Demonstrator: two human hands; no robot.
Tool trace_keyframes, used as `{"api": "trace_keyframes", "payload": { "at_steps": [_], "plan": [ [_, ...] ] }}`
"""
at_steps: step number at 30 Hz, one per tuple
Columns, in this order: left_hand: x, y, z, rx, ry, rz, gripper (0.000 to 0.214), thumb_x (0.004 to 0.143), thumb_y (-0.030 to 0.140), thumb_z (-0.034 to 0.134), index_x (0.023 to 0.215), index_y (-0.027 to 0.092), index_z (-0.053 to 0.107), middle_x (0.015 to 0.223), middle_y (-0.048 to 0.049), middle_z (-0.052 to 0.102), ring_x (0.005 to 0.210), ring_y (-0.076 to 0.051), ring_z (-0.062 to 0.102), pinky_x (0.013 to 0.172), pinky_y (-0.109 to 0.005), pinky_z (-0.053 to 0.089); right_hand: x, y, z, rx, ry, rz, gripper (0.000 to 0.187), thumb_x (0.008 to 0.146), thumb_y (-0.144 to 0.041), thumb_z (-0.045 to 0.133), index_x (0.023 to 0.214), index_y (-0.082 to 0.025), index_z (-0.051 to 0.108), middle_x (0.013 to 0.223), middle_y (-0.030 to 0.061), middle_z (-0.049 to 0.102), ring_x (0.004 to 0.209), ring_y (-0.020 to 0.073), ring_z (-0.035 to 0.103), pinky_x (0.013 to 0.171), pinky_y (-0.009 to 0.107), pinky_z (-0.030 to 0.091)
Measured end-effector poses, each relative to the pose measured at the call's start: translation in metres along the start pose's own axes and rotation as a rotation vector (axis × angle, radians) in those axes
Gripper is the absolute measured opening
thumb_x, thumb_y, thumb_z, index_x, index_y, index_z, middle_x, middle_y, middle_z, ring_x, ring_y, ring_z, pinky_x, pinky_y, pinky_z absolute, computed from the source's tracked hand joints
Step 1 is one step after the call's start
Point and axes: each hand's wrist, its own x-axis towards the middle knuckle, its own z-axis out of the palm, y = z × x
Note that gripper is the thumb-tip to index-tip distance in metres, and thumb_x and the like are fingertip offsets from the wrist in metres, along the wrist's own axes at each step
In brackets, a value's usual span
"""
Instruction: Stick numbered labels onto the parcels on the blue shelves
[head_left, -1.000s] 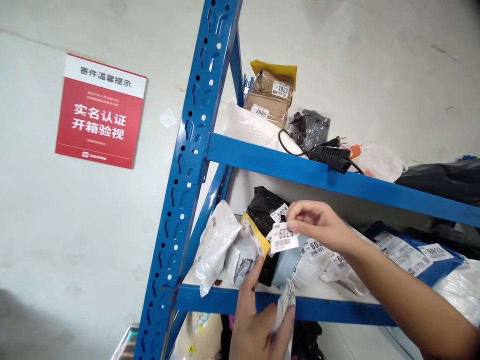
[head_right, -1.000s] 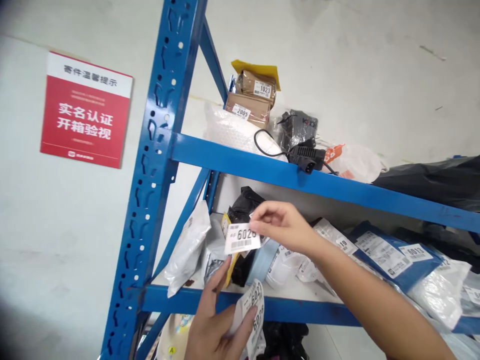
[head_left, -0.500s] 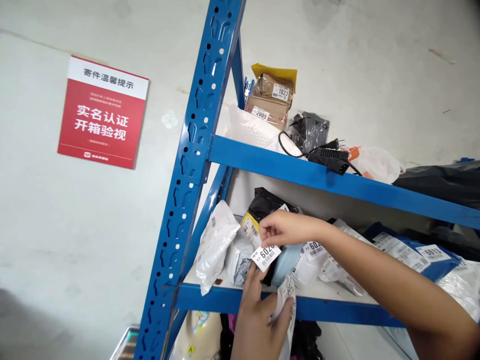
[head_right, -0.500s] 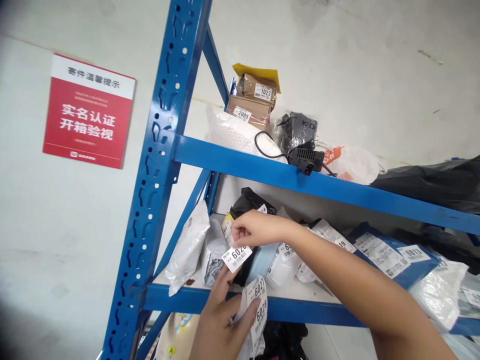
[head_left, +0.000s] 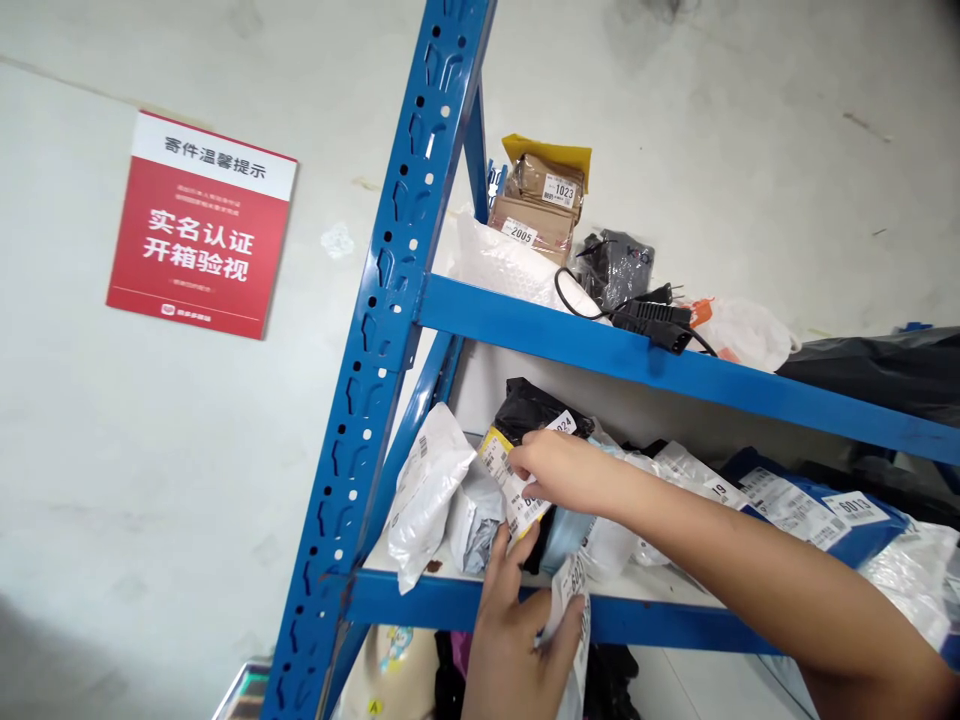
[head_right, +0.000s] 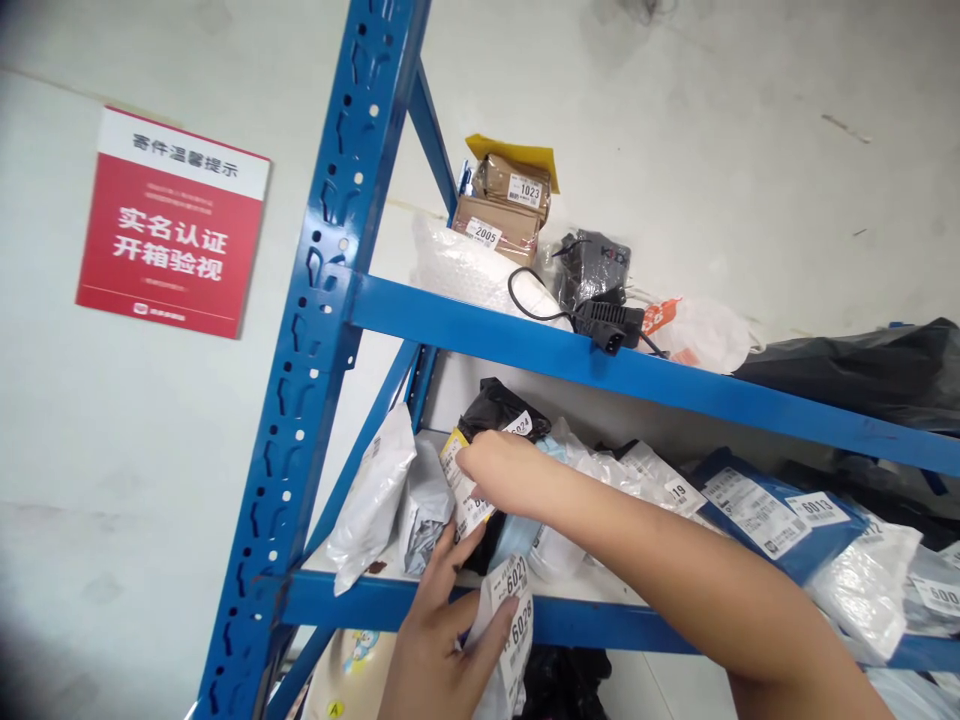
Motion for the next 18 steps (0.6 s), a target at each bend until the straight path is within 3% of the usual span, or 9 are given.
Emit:
{"api": "trace_keyframes", "payload": {
  "at_steps": [3, 5, 7, 9, 13, 16, 18],
  "plan": [
    [0.0, -0.001, 0.002, -0.025, 0.011, 0.009, 0.023, 0.084, 0.025, 0.056, 0.063, 0.018, 0.062, 0.137, -0.0098, 0.049, 0.138, -0.035, 0.029, 0.099, -0.056, 0.046, -0.005, -0.007, 0.001, -0.093, 0.069, 0.023, 0.046, 0.067, -0.031, 0.08, 0.105, -0.017, 0.058, 0.095, 0.0106, 0.058, 0.08, 0.0238, 0.059, 0.059, 0.028, 0.04],
    [-0.001, -0.001, 0.003, -0.042, 0.008, 0.008, 0.022, 0.084, 0.024, 0.056, 0.064, 0.018, 0.062, 0.136, -0.0099, 0.05, 0.138, -0.035, 0.029, 0.1, -0.057, 0.045, -0.007, -0.009, 0.002, -0.147, 0.146, -0.035, 0.055, 0.061, -0.037, 0.084, 0.105, -0.017, 0.058, 0.102, 0.0128, 0.055, 0.092, 0.0289, 0.055, 0.064, 0.032, 0.044],
    [-0.002, -0.001, 0.004, -0.055, -0.005, 0.0, 0.022, 0.084, 0.024, 0.055, 0.065, 0.019, 0.064, 0.136, -0.0095, 0.051, 0.138, -0.034, 0.028, 0.099, -0.057, 0.044, -0.008, -0.006, 0.003, -0.123, 0.186, -0.11, 0.051, 0.061, -0.043, 0.083, 0.097, -0.015, 0.06, 0.104, 0.0126, 0.055, 0.098, 0.0299, 0.052, 0.068, 0.034, 0.046],
    [-0.003, -0.003, 0.003, -0.075, -0.017, -0.016, 0.021, 0.085, 0.024, 0.055, 0.068, 0.02, 0.067, 0.136, -0.0089, 0.051, 0.138, -0.033, 0.028, 0.099, -0.056, 0.045, -0.008, 0.001, 0.006, -0.01, 0.175, -0.128, 0.041, 0.069, -0.043, 0.077, 0.095, -0.015, 0.061, 0.099, 0.0097, 0.058, 0.093, 0.0257, 0.054, 0.069, 0.033, 0.046],
    [-0.002, -0.006, -0.009, -0.146, -0.015, -0.044, 0.017, 0.084, 0.027, 0.057, 0.077, 0.024, 0.072, 0.13, -0.0069, 0.057, 0.134, -0.031, 0.037, 0.099, -0.052, 0.046, -0.009, 0.02, 0.015, 0.199, 0.172, -0.127, 0.011, 0.087, -0.02, 0.058, 0.096, -0.016, 0.063, 0.095, 0.0061, 0.062, 0.089, 0.0181, 0.058, 0.076, 0.029, 0.045],
    [0.002, -0.003, -0.026, -0.333, -0.051, -0.084, 0.015, 0.083, 0.029, 0.059, 0.086, 0.027, 0.073, 0.111, -0.006, 0.068, 0.109, -0.025, 0.06, 0.088, -0.037, 0.053, -0.014, 0.023, 0.014, 0.212, 0.212, -0.151, 0.019, 0.088, -0.009, 0.049, 0.094, -0.016, 0.065, 0.093, 0.0072, 0.065, 0.092, 0.0192, 0.058, 0.079, 0.031, 0.045],
    [0.004, 0.003, -0.038, -0.517, -0.058, -0.215, 0.019, 0.085, 0.033, 0.057, 0.086, 0.023, 0.073, 0.093, -0.0056, 0.071, 0.081, -0.019, 0.067, 0.07, -0.026, 0.055, -0.022, 0.018, 0.009, 0.243, 0.315, -0.164, 0.022, 0.09, -0.009, 0.046, 0.096, -0.016, 0.066, 0.097, 0.0093, 0.066, 0.096, 0.0205, 0.057, 0.083, 0.034, 0.045]
  ]
}}
